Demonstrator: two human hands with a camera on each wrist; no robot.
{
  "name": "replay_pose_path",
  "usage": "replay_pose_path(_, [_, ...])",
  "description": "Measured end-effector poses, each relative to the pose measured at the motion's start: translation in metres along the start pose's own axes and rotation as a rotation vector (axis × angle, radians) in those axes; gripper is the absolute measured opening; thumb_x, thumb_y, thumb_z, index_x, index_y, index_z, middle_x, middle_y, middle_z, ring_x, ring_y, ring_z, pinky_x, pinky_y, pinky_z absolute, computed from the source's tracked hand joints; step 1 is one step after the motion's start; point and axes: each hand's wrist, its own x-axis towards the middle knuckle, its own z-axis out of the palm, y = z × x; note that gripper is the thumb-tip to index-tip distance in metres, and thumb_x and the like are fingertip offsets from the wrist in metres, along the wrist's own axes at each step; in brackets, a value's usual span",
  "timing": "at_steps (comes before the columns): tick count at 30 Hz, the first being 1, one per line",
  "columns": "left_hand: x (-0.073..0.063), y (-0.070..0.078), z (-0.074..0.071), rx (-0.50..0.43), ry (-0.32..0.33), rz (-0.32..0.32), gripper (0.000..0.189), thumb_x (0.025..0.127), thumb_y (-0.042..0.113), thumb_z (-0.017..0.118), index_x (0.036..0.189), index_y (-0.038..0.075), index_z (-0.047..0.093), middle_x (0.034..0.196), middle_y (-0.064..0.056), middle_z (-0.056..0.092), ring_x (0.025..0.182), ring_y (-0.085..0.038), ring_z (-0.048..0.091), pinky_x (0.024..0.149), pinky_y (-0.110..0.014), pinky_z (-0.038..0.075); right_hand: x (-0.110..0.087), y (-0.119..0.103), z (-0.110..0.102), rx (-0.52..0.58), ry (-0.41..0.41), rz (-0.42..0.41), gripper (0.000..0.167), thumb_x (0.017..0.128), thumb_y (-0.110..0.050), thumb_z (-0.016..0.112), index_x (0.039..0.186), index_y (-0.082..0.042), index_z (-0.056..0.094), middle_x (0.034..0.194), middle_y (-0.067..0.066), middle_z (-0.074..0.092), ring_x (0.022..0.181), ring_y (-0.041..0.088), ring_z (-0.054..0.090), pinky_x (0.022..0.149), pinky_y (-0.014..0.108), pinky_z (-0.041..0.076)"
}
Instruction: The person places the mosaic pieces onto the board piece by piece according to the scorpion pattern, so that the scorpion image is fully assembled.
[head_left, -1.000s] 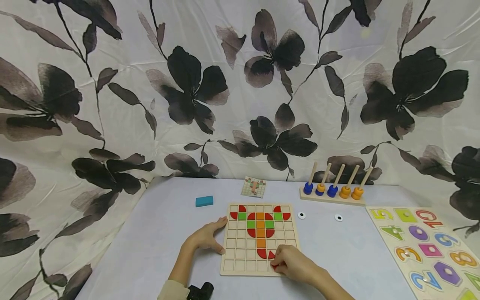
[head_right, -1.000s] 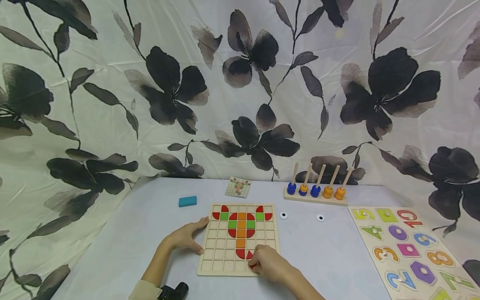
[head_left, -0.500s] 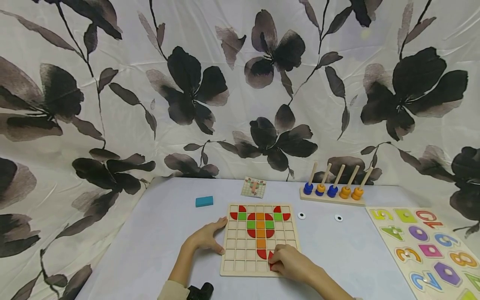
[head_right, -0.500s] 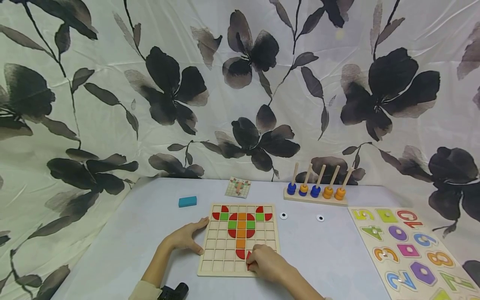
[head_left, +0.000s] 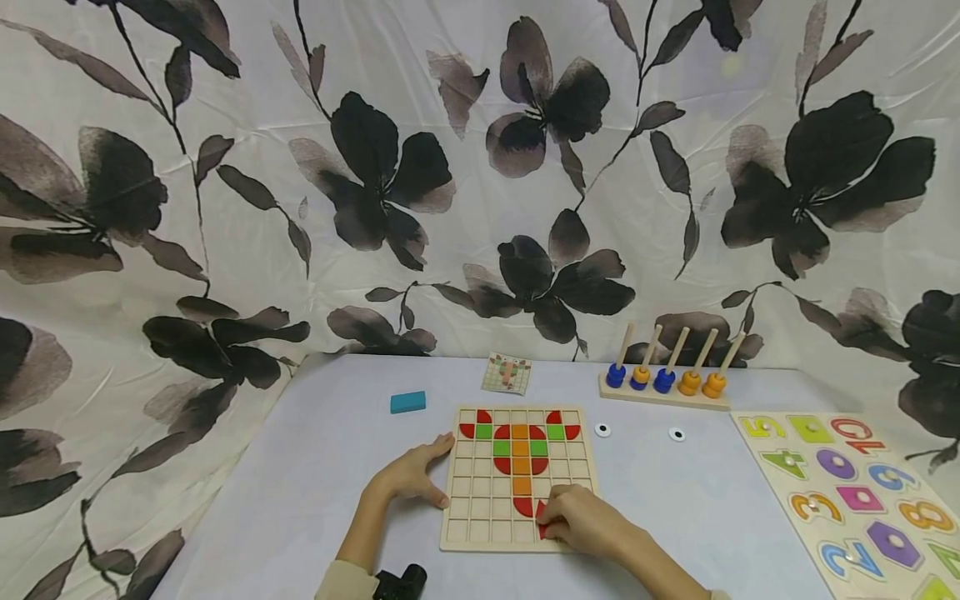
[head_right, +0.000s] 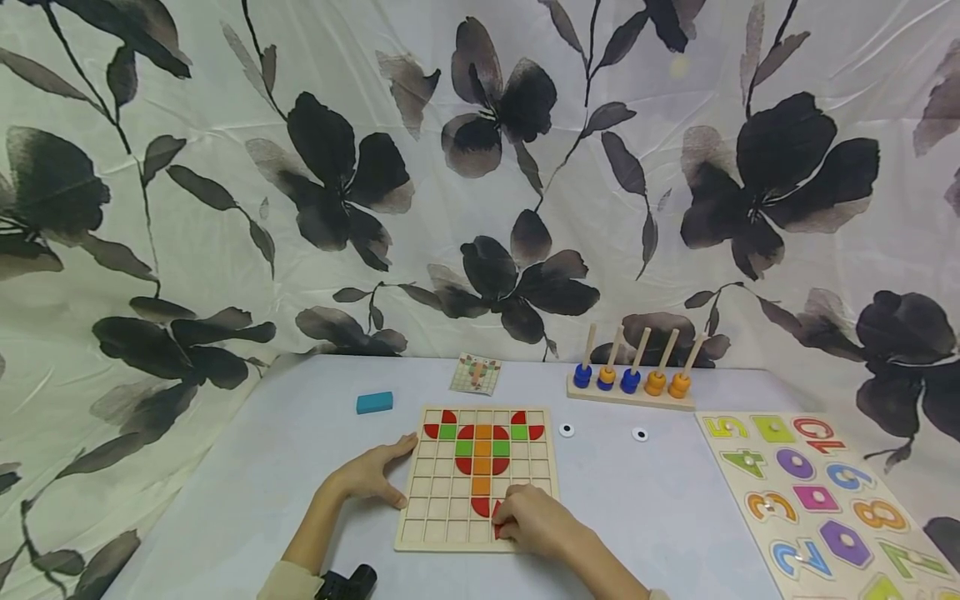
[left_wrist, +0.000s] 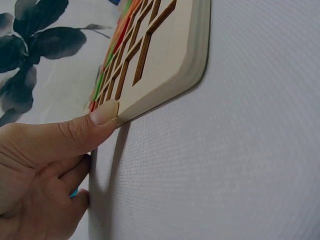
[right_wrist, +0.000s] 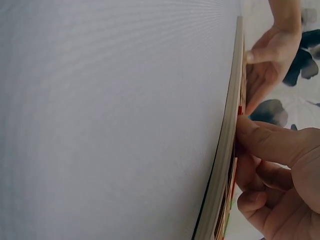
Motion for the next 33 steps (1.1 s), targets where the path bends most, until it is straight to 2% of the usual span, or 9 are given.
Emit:
replay_pose_path(7, [0.0000, 0.0002, 0.0005, -0.003, -0.004, -0.002, 0.099, 0.054, 0.001, 0.085, 0.141, -0.004, 0.038, 0.149, -0.020, 0.031, 0.139, -0.037, 0.025, 0.111, -0.054, 0.021, -0.0005, 0.0017, 0.0001, 0.062, -0.010, 0.026, 0.007, 0.078, -0.004, 0.072, 0.085, -0.002, 0.075, 0.080, -0.004, 0.065, 0.078, 0.002, 0.059, 0.068, 0.018, 0.052])
replay_pose_path(33, [-0.0004, 0.0023, 0.0001, 0.002, 0.003, -0.010, 0.099, 0.054, 0.001, 0.086, 0.141, -0.003, 0.038, 0.149, -0.020, 0.031, 0.138, -0.037, 0.026, 0.110, -0.054, 0.022, -0.0029, 0.0021, -0.0022, 0.063, 0.002, 0.019, 0.009, 0.079, 0.001, 0.070, 0.086, -0.001, 0.074, 0.080, 0.000, 0.068, 0.077, 0.002, 0.060, 0.069, 0.018, 0.052])
